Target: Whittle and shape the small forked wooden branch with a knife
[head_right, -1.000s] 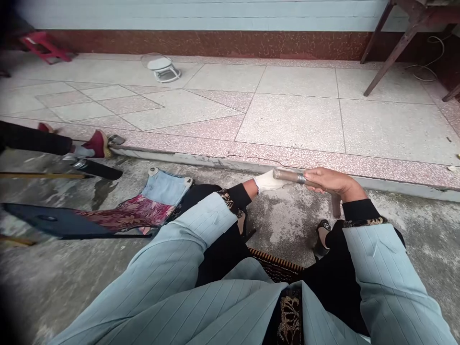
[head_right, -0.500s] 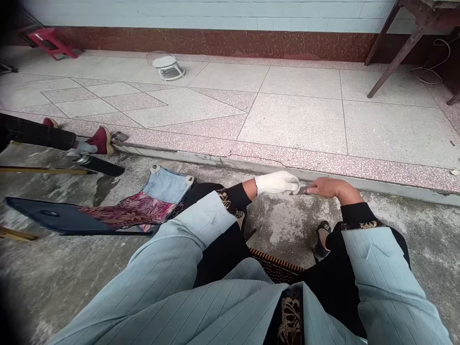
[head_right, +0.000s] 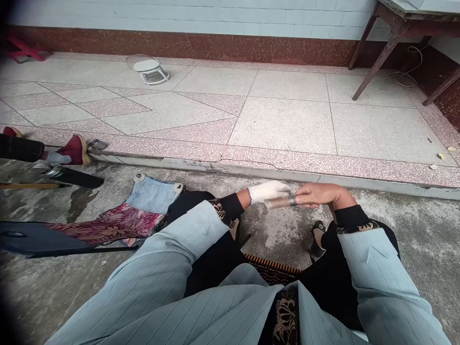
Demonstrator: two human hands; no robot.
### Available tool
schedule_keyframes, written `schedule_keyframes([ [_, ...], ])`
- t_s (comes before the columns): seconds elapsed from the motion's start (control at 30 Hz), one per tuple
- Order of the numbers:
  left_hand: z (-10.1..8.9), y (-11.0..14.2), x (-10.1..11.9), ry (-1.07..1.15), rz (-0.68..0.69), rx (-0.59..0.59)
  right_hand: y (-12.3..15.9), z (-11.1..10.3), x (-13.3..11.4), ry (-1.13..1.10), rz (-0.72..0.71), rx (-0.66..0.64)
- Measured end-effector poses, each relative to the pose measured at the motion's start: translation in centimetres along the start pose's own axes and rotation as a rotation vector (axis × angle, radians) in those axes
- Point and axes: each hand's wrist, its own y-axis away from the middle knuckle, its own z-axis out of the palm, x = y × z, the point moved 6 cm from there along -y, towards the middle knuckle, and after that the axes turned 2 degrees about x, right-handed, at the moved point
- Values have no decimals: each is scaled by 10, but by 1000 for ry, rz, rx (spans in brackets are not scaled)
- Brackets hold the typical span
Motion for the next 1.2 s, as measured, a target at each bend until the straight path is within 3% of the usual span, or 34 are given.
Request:
schedule_keyframes([
  [0.07, -4, 1, 3, -43, -9, -10, -8, 5, 14, 122, 94, -96],
  [0.13, -7, 3, 4, -48, -36, -28, -16, -1, 31, 284, 216, -63],
  [0.2, -6, 6, 4, -30, -61, -54, -23, -18, 42, 433, 305, 82],
  [0.3, 2, 8, -2, 78, -109, -94, -21, -48, 42, 518, 364, 415],
  [0.37, 9, 10, -2, 241, -113, -123, -12, -61, 35, 443, 355, 610],
  [0.43, 11, 11, 0, 358, -83, -118, -5, -63, 23, 273, 236, 682],
  [0.53, 6, 11, -1, 287, -72, -30, 0, -49, 0, 37, -10, 560],
  [0.6, 1, 11, -2, 207, -89, 26, 0, -36, -9, -16, -66, 407],
  [0.77, -16, 8, 4, -68, -21, 154, -12, -6, -4, 40, -23, -10],
  [0.87, -25, 9, 10, -181, 14, 196, -20, -8, 15, 171, 129, -54],
  [0.97, -31, 8, 13, -150, 26, 194, -22, -34, 31, 301, 283, 129],
  [1.07, -30, 8, 15, 63, 47, 161, -14, -69, 32, 402, 348, 471],
  [1.13, -25, 7, 14, 224, 32, 122, -8, -81, 28, 364, 349, 627],
  [1.2, -17, 6, 12, 338, 5, 84, -4, -84, 22, 221, 302, 706],
])
